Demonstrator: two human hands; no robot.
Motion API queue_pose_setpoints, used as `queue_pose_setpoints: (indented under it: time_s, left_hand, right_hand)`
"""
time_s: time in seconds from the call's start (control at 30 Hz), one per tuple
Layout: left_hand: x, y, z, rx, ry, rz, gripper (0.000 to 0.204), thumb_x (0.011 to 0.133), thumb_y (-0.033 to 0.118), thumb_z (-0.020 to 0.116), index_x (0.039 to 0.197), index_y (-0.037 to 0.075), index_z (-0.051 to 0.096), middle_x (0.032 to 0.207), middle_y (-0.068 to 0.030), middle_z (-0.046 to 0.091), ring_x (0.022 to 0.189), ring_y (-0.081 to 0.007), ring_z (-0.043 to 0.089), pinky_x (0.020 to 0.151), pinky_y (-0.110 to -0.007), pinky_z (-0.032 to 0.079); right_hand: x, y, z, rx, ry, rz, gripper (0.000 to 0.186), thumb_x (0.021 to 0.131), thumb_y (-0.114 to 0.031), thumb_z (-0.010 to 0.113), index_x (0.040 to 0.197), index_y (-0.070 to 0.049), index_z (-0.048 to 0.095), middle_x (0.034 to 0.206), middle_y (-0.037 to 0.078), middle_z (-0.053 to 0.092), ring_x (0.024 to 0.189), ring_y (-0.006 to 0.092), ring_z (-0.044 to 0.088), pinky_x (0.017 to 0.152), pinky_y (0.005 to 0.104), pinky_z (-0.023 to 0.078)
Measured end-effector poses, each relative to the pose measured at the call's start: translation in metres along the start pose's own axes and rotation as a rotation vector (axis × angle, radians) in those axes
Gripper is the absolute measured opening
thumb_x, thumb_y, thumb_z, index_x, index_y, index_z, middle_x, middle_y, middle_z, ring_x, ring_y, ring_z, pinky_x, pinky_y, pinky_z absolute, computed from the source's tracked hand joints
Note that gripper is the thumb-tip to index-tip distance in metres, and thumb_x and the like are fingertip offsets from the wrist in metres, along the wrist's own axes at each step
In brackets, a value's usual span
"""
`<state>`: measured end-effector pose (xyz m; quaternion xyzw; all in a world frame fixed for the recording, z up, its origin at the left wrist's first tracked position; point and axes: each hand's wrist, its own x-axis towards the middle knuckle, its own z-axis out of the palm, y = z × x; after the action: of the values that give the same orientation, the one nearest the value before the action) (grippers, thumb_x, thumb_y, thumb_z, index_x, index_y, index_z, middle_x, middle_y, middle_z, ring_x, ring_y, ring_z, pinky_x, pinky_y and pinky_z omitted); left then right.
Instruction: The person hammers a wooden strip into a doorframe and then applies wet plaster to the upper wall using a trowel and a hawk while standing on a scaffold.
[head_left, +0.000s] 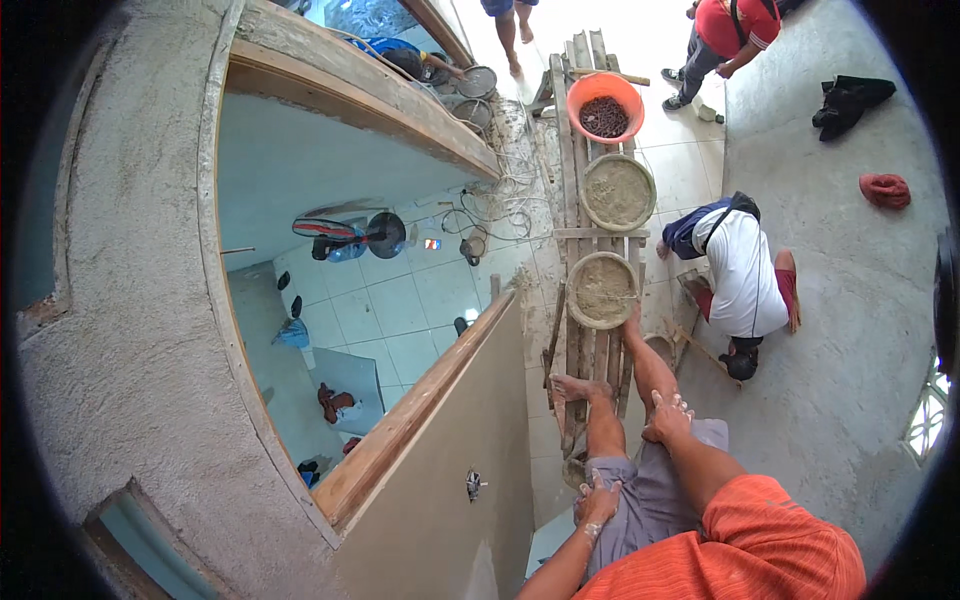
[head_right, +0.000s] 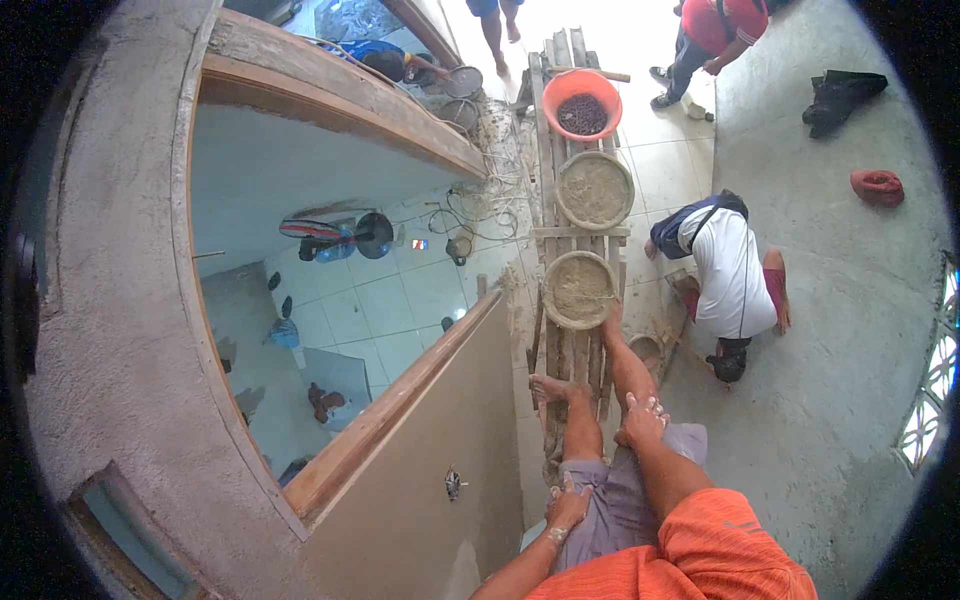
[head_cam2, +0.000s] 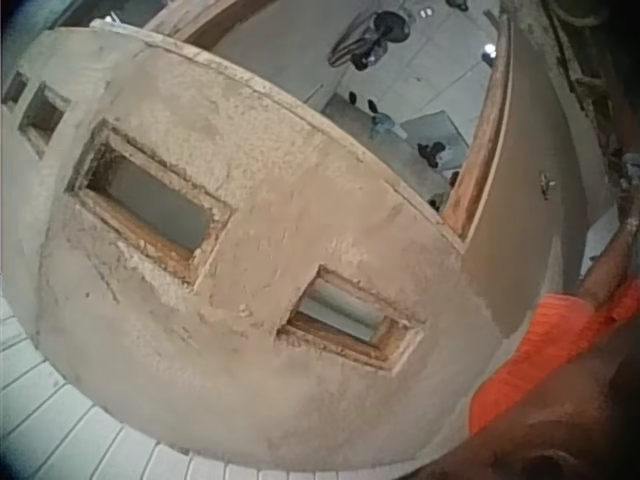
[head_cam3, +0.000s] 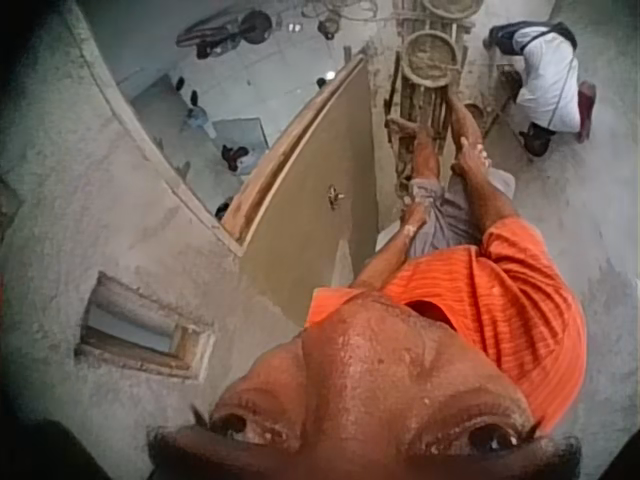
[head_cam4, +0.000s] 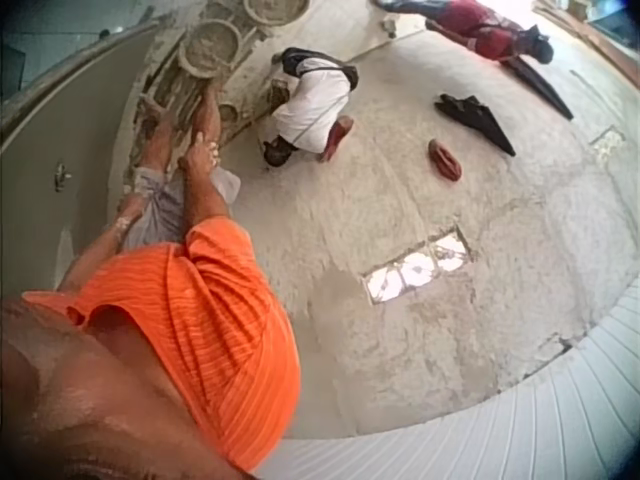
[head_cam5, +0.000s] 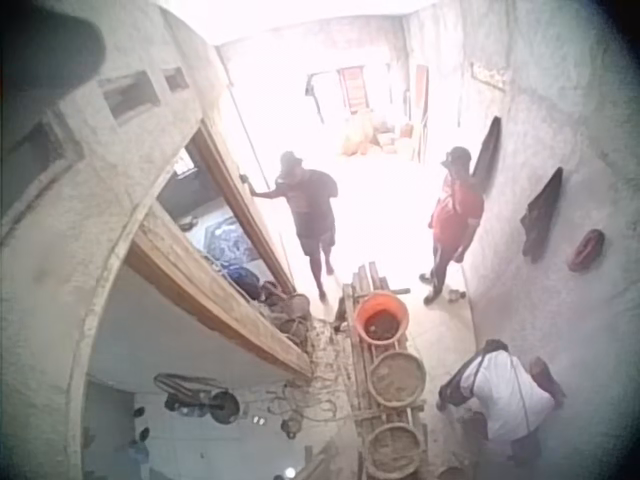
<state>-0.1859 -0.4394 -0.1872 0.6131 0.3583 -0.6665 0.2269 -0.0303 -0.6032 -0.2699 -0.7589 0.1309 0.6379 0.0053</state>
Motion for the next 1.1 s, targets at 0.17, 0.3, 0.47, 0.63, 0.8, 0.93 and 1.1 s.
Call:
queue_pose_setpoints:
  time_s: [0.17,0.3,0.47,0.63,0.8,0.93,1.1]
  left_hand:
    - [-0.003,0.004,-0.001,0.047,0.022,0.017,0.088,0.100,0.065,0.047,0.168,0.023,0.011,0.166,-0.0278,0.028,0.145,-0.0533,0.039,0.117,-0.059,0.037]
    - [0.007,0.001,0.000,0.052,0.035,0.006,0.090,0.099,0.067,0.046,0.168,0.022,0.011,0.164,-0.0291,0.032,0.143,-0.0519,0.043,0.116,-0.059,0.037]
    - [0.053,-0.005,0.011,0.117,0.071,-0.017,0.093,0.098,0.069,0.044,0.167,0.015,0.013,0.157,-0.0324,0.042,0.139,-0.0510,0.048,0.115,-0.056,0.040]
    - [0.052,0.013,-0.007,-0.070,0.191,-0.059,0.075,0.101,0.057,0.045,0.163,0.016,0.030,0.150,-0.0359,0.047,0.135,-0.0508,0.052,0.112,-0.054,0.043]
    - [0.054,0.019,-0.012,-0.085,0.309,-0.034,0.061,0.105,0.050,0.038,0.160,0.025,0.036,0.153,-0.0342,0.043,0.133,-0.0500,0.053,0.110,-0.055,0.045]
    - [0.064,0.012,-0.004,-0.121,0.324,-0.057,0.058,0.105,0.048,0.038,0.159,0.027,0.039,0.154,-0.0313,0.043,0.133,-0.0491,0.053,0.109,-0.056,0.045]
    - [0.061,0.013,0.000,-0.160,0.344,-0.090,0.055,0.105,0.045,0.040,0.156,0.027,0.042,0.154,-0.0289,0.045,0.134,-0.0469,0.054,0.109,-0.057,0.045]
  right_hand:
    - [-0.004,-0.003,0.000,0.007,0.023,0.007,0.107,0.074,-0.036,0.084,0.164,-0.029,0.027,0.167,0.027,0.026,0.153,0.0459,0.031,0.122,0.0628,0.028]
    - [-0.009,-0.005,0.004,0.005,0.111,0.015,0.106,0.074,-0.038,0.086,0.163,-0.028,0.029,0.163,0.026,0.034,0.150,0.0446,0.037,0.121,0.0619,0.031]
    - [-0.007,-0.010,0.011,-0.017,0.199,0.012,0.099,0.077,-0.045,0.086,0.160,-0.026,0.035,0.162,0.025,0.036,0.149,0.0437,0.038,0.121,0.0601,0.031]
    - [-0.007,-0.015,0.012,-0.046,0.281,0.019,0.093,0.079,-0.045,0.085,0.157,-0.024,0.039,0.158,0.022,0.042,0.146,0.0417,0.043,0.119,0.0597,0.034]
    - [-0.007,-0.011,0.010,-0.039,0.276,0.008,0.093,0.079,-0.044,0.084,0.157,-0.021,0.039,0.154,0.019,0.046,0.144,0.0385,0.045,0.117,0.0579,0.036]
    - [-0.007,-0.013,0.009,-0.050,0.267,0.006,0.083,0.083,-0.040,0.077,0.156,-0.020,0.042,0.155,0.020,0.046,0.144,0.0373,0.045,0.116,0.0542,0.037]
    - [-0.003,-0.012,0.014,-0.064,0.247,0.039,0.089,0.082,-0.045,0.079,0.158,-0.021,0.039,0.159,0.019,0.042,0.145,0.0379,0.043,0.119,0.0558,0.034]
